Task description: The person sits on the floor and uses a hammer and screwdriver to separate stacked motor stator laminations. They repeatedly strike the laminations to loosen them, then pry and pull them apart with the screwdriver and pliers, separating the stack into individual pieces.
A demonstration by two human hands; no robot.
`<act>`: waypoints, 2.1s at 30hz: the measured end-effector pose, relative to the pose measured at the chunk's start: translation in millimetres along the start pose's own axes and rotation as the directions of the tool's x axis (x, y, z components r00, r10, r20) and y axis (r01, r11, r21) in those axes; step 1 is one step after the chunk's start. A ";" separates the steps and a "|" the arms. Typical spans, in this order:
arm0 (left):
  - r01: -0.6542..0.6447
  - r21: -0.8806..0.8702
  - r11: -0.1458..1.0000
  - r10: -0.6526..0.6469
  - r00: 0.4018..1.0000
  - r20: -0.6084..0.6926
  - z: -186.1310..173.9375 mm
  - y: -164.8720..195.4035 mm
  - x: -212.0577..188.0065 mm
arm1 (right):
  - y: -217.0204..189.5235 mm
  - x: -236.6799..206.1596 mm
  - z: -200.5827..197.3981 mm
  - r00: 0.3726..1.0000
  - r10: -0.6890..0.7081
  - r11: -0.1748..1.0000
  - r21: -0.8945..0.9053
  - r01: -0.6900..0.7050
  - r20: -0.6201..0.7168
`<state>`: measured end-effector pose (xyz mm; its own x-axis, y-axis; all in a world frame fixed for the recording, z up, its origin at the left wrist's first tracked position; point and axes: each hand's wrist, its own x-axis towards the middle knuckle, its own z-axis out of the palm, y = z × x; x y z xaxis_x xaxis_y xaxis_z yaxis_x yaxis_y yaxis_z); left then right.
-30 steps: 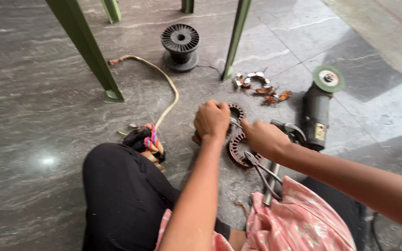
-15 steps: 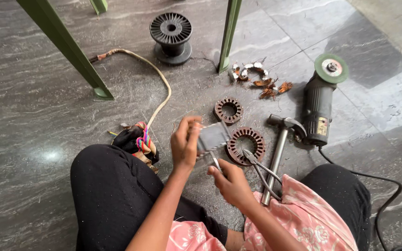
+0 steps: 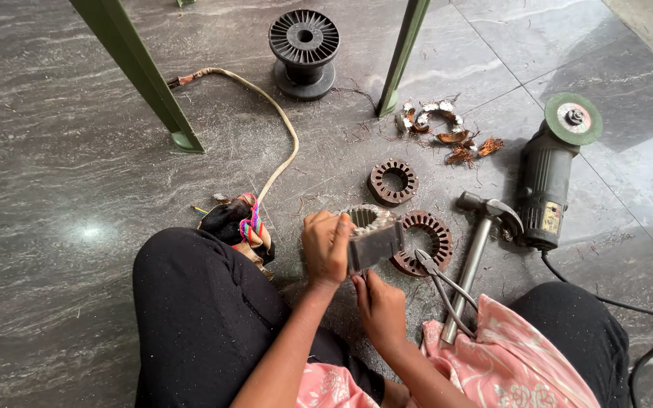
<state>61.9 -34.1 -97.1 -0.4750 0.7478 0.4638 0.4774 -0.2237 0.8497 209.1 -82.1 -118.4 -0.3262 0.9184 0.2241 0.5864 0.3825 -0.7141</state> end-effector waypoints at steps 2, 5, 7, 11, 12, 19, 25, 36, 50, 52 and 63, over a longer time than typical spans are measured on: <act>-0.064 -0.001 0.998 0.064 0.998 0.011 -10.5 23.1 -0.1 | -1.3 -0.2 -2.2 0.999 -0.041 0.999 -0.031 0.040 -0.034; -0.147 -0.023 0.989 0.147 0.989 0.015 -31.3 59.1 5.5 | -10.4 1.9 -12.3 0.996 -0.069 0.996 0.061 0.073 -0.062; -0.199 -0.033 0.979 0.199 0.980 0.013 -44.5 79.5 10.9 | -15.5 4.6 -18.9 0.976 -0.192 0.973 0.110 0.203 -0.103; -0.284 -0.034 0.958 0.285 0.958 0.032 -63.1 107.0 14.5 | -13.2 5.0 -21.3 0.951 -0.282 0.945 0.135 0.298 -0.126; -0.303 -0.036 0.952 0.304 0.952 0.042 -65.0 110.7 14.4 | -9.8 3.7 -20.0 0.943 -0.304 0.940 0.116 0.320 -0.138; -0.391 -0.065 0.918 0.396 0.908 0.133 -63.1 117.2 9.1 | 18.7 -2.8 -16.6 0.918 -0.364 0.931 -0.078 0.356 -0.155; -0.408 -0.050 0.911 0.411 0.900 0.144 -61.2 110.5 5.4 | 20.7 3.3 -8.6 0.947 -0.283 0.958 -0.091 0.272 -0.151; -0.476 0.059 0.877 0.461 0.870 0.173 -62.2 103.8 6.2 | 39.9 2.0 8.8 0.992 -0.115 0.993 -0.006 0.115 0.056; -0.512 -0.002 0.859 0.486 0.814 0.317 -87.8 112.3 -32.5 | 14.4 15.4 -4.0 0.930 -0.355 0.931 0.119 0.344 0.092; -0.521 0.003 0.853 0.495 0.813 0.308 -86.2 108.7 -32.2 | 19.3 21.1 -5.6 0.929 -0.347 0.937 0.022 0.348 0.130; -0.579 0.042 0.814 0.538 0.779 0.322 -81.2 104.4 -26.5 | -35.2 70.3 -137.8 0.688 0.488 0.118 0.740 -0.662 0.537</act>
<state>64.4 -128.0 -0.3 0.1245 0.6638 0.7375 0.6951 -0.5888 0.4125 267.7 -17.0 13.8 -0.3362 0.7637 -0.5510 -0.2638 -0.6381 -0.7234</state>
